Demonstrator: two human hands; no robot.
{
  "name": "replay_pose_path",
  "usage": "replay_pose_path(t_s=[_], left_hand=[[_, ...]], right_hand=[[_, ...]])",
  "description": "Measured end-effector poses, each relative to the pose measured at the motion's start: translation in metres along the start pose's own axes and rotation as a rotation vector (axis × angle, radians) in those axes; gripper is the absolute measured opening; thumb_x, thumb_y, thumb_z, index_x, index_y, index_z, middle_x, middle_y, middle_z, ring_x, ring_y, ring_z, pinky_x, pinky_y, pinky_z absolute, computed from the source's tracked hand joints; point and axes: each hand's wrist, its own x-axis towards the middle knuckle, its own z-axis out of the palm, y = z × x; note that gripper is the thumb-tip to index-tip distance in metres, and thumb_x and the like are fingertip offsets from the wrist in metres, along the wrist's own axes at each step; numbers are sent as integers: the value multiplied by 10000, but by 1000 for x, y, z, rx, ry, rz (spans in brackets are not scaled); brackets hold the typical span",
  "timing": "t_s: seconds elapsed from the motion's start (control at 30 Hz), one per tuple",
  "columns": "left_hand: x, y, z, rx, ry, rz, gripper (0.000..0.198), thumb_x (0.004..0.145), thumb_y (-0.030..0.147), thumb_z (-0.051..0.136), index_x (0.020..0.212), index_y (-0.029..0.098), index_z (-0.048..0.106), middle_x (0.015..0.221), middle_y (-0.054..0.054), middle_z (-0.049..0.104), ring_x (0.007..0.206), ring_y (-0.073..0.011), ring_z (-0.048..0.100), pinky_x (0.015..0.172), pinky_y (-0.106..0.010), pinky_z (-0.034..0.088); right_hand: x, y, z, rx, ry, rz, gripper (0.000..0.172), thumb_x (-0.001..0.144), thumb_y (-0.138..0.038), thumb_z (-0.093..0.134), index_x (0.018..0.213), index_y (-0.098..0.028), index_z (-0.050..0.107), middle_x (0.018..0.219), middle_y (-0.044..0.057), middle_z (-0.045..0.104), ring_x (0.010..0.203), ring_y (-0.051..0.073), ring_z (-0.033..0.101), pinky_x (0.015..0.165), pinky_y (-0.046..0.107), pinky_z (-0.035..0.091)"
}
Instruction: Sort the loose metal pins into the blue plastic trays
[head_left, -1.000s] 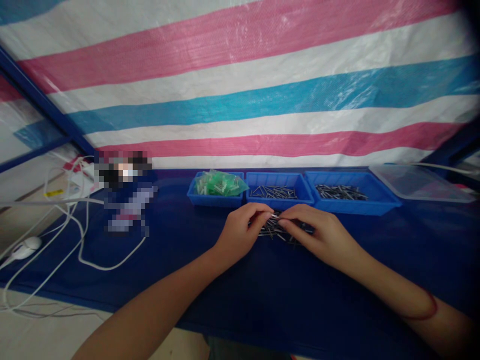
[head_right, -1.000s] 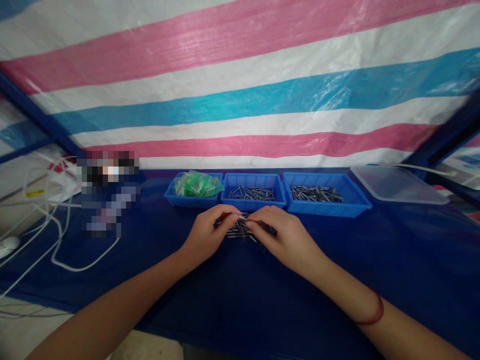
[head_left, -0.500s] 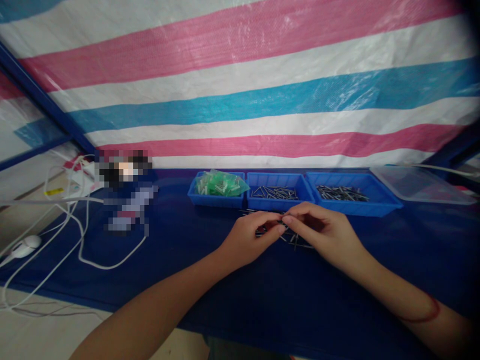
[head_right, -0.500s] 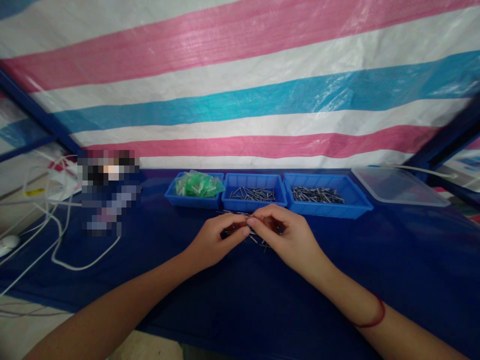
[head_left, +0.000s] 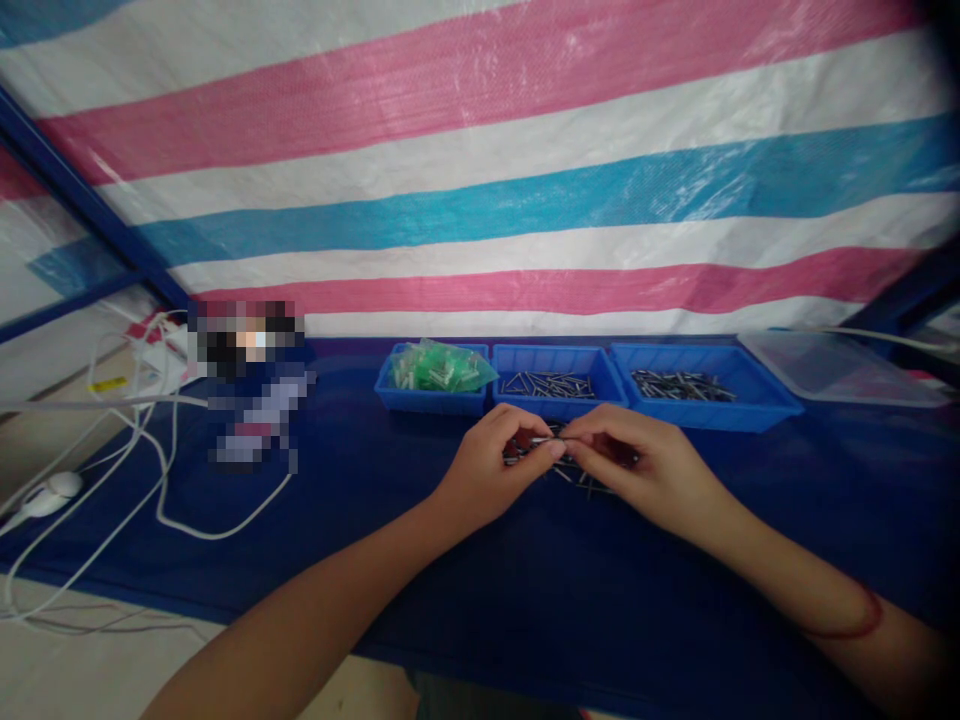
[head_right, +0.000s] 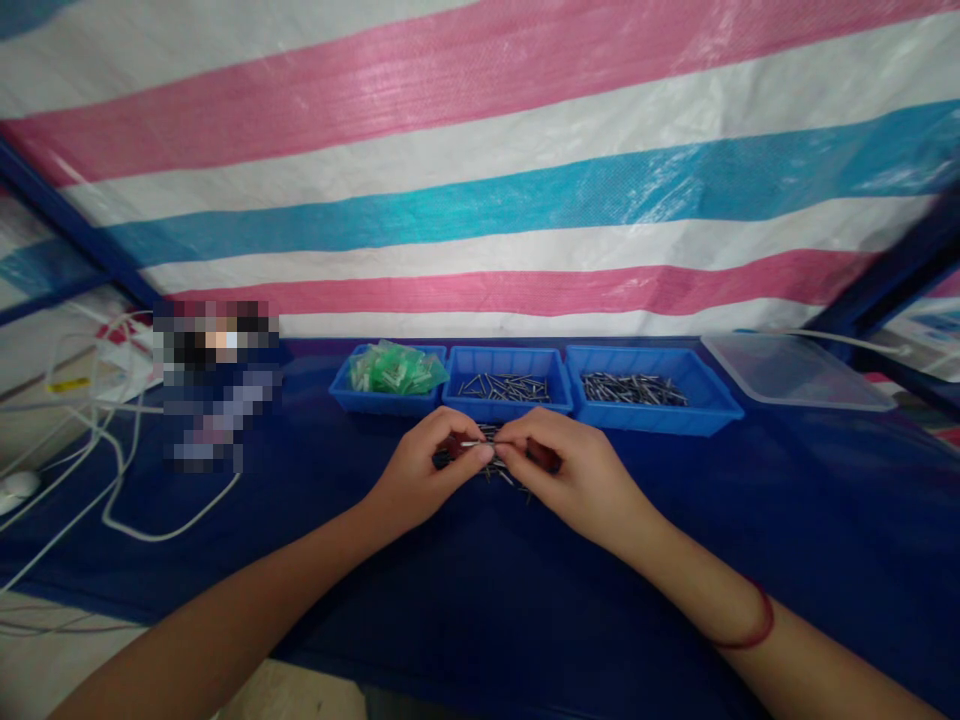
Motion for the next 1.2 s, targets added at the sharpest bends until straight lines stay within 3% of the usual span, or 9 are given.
replay_pose_path(t_s=[0.13, 0.2, 0.33, 0.43, 0.57, 0.73, 0.9, 1.07, 1.2], left_hand=[[-1, 2, -5, 318, -16, 48, 276, 855, 389, 578, 1038, 182, 591, 976, -53, 620, 936, -202, 533, 882, -360, 406], [-1, 1, -8, 477, -74, 51, 350, 851, 439, 569, 1110, 205, 588, 1056, -65, 596, 995, -230, 498, 901, -391, 385], [-4, -4, -10, 653, -211, 47, 399, 840, 497, 561, 1158, 259, 594, 1134, -61, 557, 1023, -246, 466, 832, -381, 389], [-5, -6, -10, 696, -270, 61, 307, 869, 441, 549, 1119, 278, 619, 1111, -44, 569, 1004, -228, 472, 791, -355, 369], [-3, -6, -11, 712, -295, 76, 223, 896, 375, 534, 1063, 275, 642, 1024, -26, 600, 947, -203, 488, 772, -344, 332], [-3, -5, -12, 726, -295, 98, 184, 902, 351, 532, 989, 236, 647, 991, -30, 616, 919, -192, 498, 768, -343, 302], [-4, -4, -12, 757, -308, 110, 202, 922, 349, 492, 972, 212, 633, 996, -42, 615, 928, -196, 498, 770, -344, 294], [-4, -3, -11, 778, -279, 99, 230, 946, 323, 434, 935, 193, 625, 995, -45, 617, 904, -193, 500, 758, -346, 295], [-3, -1, -10, 696, -229, 93, 213, 951, 300, 422, 968, 192, 605, 997, -38, 630, 899, -185, 513, 767, -339, 309]], right_hand=[[5, 6, -28, -251, 107, -85, 144, 880, -280, 509, 856, -200, 627, 792, 49, 648, 709, 171, 598, 657, 306, 453], [7, 16, -49, -433, 218, -27, 143, 863, -304, 518, 806, -212, 611, 762, 52, 646, 677, 195, 602, 624, 325, 438], [3, 48, -88, -747, 295, 162, 193, 854, -378, 476, 730, -261, 564, 672, 43, 605, 592, 250, 575, 533, 345, 365], [-5, 79, -104, -878, 287, 229, 194, 807, -409, 544, 661, -281, 549, 530, 6, 503, 424, 191, 431, 454, 285, 253], [-12, 106, -111, -900, 367, 104, 196, 752, -401, 649, 618, -272, 586, 441, -26, 407, 334, 100, 221, 420, 261, 159], [-8, 94, -99, -934, 403, 89, 206, 783, -395, 632, 629, -261, 601, 431, -18, 392, 322, 91, 221, 395, 256, 168], [3, 55, -67, -792, 286, 149, 239, 855, -411, 533, 741, -231, 642, 507, 26, 536, 390, 162, 448, 438, 289, 260], [1, 17, -22, -502, -46, -2, 242, 885, -367, 497, 811, -202, 658, 621, 26, 619, 535, 161, 559, 528, 284, 383], [-4, 3, 3, -398, -156, -108, 252, 868, -352, 533, 1054, -214, 632, 890, 62, 673, 775, 194, 626, 681, 306, 478]])
